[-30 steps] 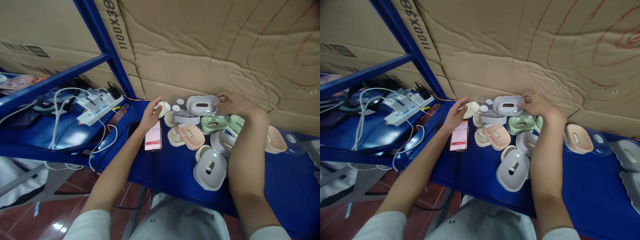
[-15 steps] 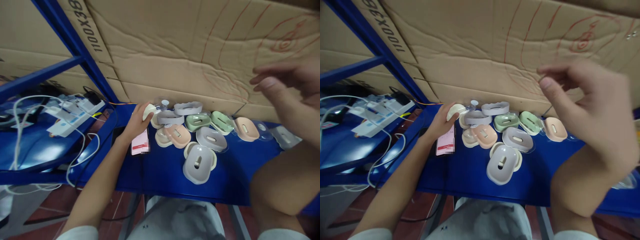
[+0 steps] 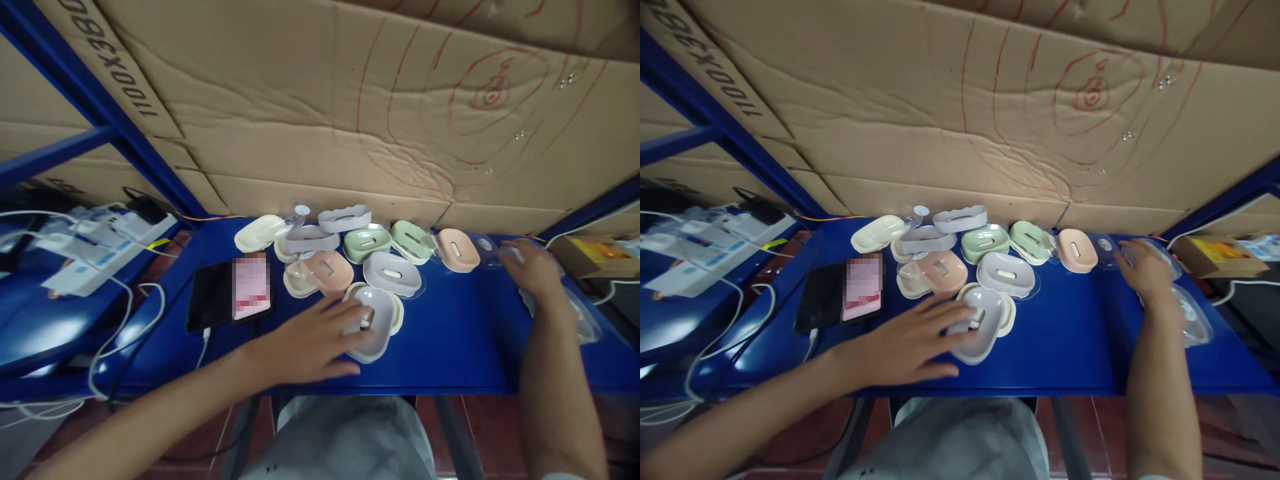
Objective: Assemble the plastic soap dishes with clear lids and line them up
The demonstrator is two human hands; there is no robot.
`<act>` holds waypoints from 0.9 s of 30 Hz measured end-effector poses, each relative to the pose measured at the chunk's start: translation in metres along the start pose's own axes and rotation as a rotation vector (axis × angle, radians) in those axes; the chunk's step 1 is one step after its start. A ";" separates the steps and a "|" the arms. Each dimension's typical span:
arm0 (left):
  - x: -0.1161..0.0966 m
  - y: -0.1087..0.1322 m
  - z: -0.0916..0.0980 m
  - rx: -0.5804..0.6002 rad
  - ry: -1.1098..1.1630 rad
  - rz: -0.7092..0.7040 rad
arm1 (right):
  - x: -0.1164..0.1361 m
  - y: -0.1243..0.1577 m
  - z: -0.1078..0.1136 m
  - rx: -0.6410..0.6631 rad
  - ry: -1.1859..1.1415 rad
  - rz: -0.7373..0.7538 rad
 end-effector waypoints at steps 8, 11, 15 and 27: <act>-0.014 -0.018 -0.038 0.029 -0.091 0.035 | 0.063 0.006 -0.053 0.190 -0.153 0.164; -0.023 -0.015 -0.044 -0.020 -0.094 0.148 | 0.060 0.011 -0.039 0.155 -0.194 0.107; -0.046 -0.017 -0.056 -0.117 -0.116 0.290 | 0.068 0.023 -0.015 0.062 -0.377 0.029; -0.051 -0.039 -0.075 -0.496 -0.223 0.675 | 0.027 0.030 0.016 -0.244 -0.111 -0.190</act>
Point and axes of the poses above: each hand's wrist, its own y-axis away from the middle knuckle, its own z-axis out of the back of the hand, x = y × z, the point moved 3 cm from there along -y, towards the middle knuckle, and after that the axes turned 15 degrees about -z, right-handed, at the moved point
